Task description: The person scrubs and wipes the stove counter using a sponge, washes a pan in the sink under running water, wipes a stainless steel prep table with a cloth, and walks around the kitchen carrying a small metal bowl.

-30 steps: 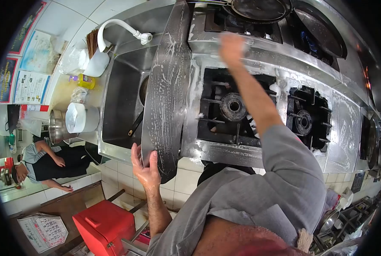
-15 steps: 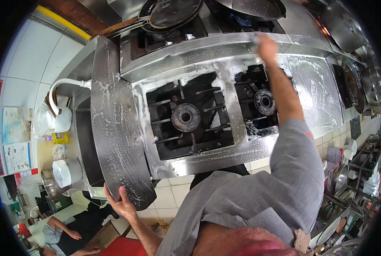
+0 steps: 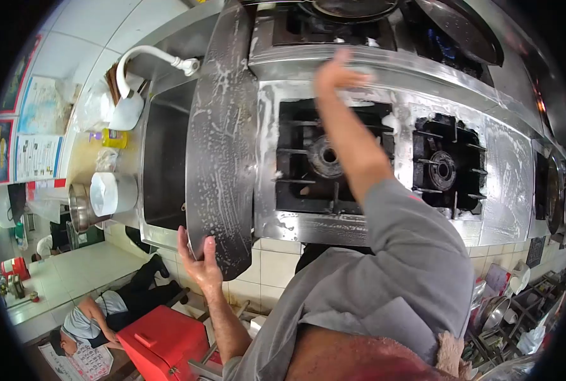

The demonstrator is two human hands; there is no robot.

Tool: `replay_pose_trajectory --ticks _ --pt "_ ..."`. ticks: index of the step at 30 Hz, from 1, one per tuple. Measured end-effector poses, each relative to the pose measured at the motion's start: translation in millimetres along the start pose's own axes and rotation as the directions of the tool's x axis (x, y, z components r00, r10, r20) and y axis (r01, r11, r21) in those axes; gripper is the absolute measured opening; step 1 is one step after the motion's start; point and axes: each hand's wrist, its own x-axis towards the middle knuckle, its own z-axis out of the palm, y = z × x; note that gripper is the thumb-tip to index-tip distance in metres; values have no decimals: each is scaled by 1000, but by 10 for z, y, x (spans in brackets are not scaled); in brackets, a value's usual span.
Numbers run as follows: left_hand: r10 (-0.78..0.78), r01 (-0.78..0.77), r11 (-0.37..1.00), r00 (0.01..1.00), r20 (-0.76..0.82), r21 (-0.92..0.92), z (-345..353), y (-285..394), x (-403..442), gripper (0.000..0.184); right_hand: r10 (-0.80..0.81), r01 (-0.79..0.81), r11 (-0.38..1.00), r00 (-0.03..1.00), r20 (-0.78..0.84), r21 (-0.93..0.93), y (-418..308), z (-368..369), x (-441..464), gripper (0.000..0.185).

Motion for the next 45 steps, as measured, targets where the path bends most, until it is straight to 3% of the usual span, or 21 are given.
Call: replay_pose_trajectory --ticks 2,3,4,5,6,12,15,16,18,20,22,24,26,28,30,32,34,37,41,43,45 --pt "88 -83 990 995 -43 116 -40 -86 -5 66 320 -324 944 945 66 60 -266 442 -1390 110" --pt "83 -75 987 995 -54 140 -45 -85 -16 67 576 -602 793 791 205 95 -413 459 -1547 106" --pt "84 -79 988 996 -39 134 -48 -75 -22 67 773 -853 512 508 380 99 -559 398 -1532 99" --pt "52 -50 998 997 -60 44 -32 -51 -35 68 820 -933 294 358 446 210 -851 180 -1395 94" --pt "19 -22 998 997 -69 -51 5 -31 -49 68 818 -922 301 381 431 243 -822 162 -1179 94" --pt "-5 5 1000 1000 4 -10 -23 -88 -50 65 681 -689 596 706 196 412 -542 -422 1433 82" --pt "-64 65 995 998 23 -77 -58 -205 -37 62 430 -418 884 903 -17 208 -646 -1056 2817 79" --pt "-78 81 992 996 33 -93 -69 -232 -28 62 360 -352 932 927 -102 91 -455 -1069 3405 79" --pt "-57 62 995 997 60 -75 -37 -108 -3 62 349 -272 882 926 -145 385 -514 -1268 4019 66" --pt "-66 70 996 995 80 -49 -21 -75 -29 61 265 -193 899 954 -138 394 -496 -1463 4342 54" --pt "-118 121 990 992 40 -69 -49 -132 -34 59 99 -60 961 986 -134 269 -434 -1639 4292 43" --pt "-116 117 993 993 15 -17 -36 -91 -41 58 -199 194 978 978 -65 -76 -328 -1830 4006 34" --pt "-129 131 990 990 49 -54 -20 -57 -32 57 -532 610 681 792 299 -405 -221 -2011 3680 31" --pt "-181 181 982 983 14 -54 15 0 -37 57 -610 956 228 289 738 -186 -30 -2029 3472 36" --pt "-127 127 992 991 29 -14 -21 -36 -37 57 -311 972 175 -94 946 154 159 -1813 3318 42" --pt "-168 168 985 986 0 -27 -13 -40 -27 58 -261 851 377 -282 924 366 260 -1315 2999 44" --pt "-130 131 991 991 30 -18 -28 -50 -24 57 -133 836 347 -404 905 424 76 -967 2031 43" --pt "-122 123 989 992 19 -84 -10 -52 -23 54 -84 888 209 -400 913 409 158 -349 674 39" --pt "-112 112 992 994 1 -65 -44 -100 -33 55 -186 901 263 -303 934 345 178 -38 -676 24" --pt "-126 126 991 992 -6 -53 -30 -62 -51 56 -40 903 406 -138 990 143 63 -149 -1069 21" --pt "-102 101 993 995 -13 -65 -37 -97 -77 56 66 875 439 -257 964 203 11 -602 -1297 21"
